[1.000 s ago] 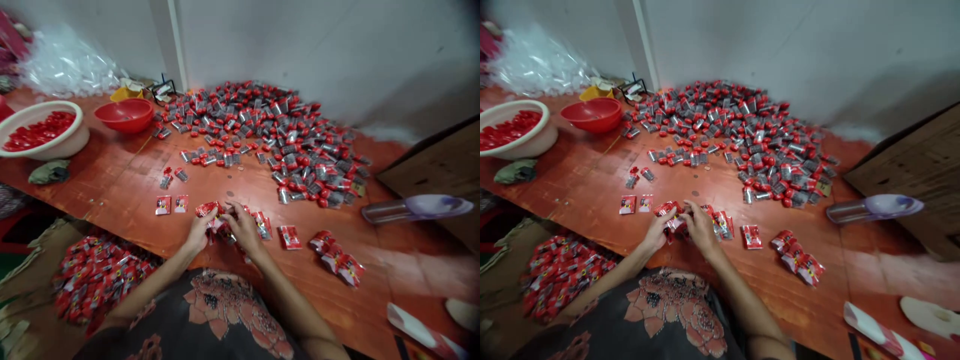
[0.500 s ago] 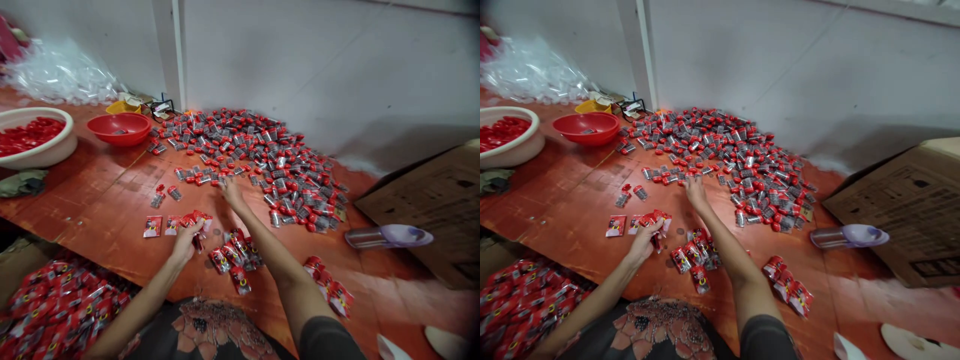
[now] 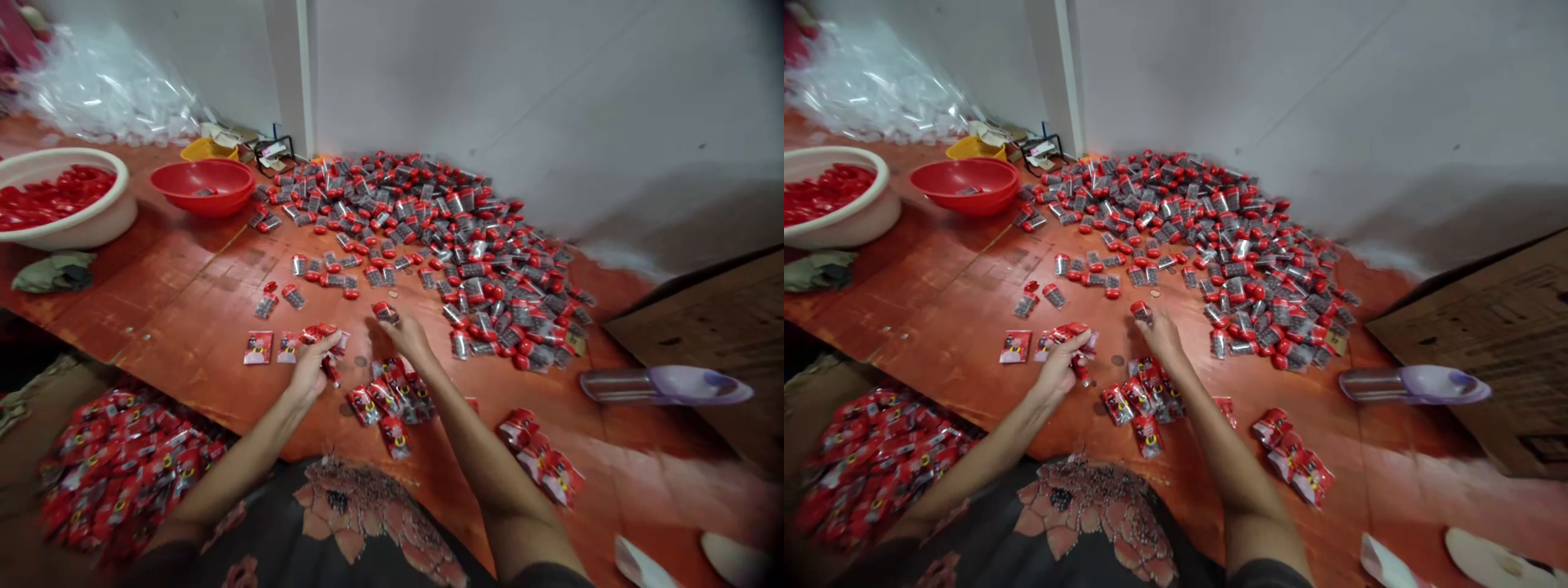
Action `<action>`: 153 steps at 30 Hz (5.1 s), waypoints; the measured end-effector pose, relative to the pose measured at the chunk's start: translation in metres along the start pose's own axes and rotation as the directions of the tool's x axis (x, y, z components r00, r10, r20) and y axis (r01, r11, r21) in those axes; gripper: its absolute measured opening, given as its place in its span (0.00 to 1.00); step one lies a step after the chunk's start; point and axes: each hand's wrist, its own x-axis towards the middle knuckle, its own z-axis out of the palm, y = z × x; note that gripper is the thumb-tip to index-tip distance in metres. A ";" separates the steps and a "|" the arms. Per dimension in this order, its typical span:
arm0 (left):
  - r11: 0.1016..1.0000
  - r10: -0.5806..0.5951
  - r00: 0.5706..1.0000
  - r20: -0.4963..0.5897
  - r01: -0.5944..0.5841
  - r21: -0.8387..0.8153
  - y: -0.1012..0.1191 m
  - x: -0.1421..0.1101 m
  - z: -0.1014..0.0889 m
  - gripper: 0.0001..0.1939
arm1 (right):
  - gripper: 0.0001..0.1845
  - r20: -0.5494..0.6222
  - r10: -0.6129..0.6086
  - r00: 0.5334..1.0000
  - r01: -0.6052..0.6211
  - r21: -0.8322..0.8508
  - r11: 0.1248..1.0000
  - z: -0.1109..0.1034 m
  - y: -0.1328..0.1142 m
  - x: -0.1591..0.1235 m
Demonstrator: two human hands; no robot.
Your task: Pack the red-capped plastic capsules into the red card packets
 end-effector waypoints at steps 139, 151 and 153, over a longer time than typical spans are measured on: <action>0.878 0.012 0.946 0.325 -0.166 0.449 -0.020 -0.070 0.011 0.13 | 0.30 -0.098 -0.027 0.995 0.091 0.734 0.673 0.013 -0.022 -0.152; 0.894 -0.021 0.942 0.336 -0.133 0.429 -0.036 -0.066 0.007 0.14 | 0.17 -0.076 0.092 0.993 0.006 0.801 0.598 0.020 -0.010 -0.151; 0.899 -0.042 0.938 0.345 -0.116 0.423 -0.041 -0.066 0.008 0.14 | 0.13 -0.075 0.123 0.990 -0.013 0.806 0.592 0.021 -0.012 -0.151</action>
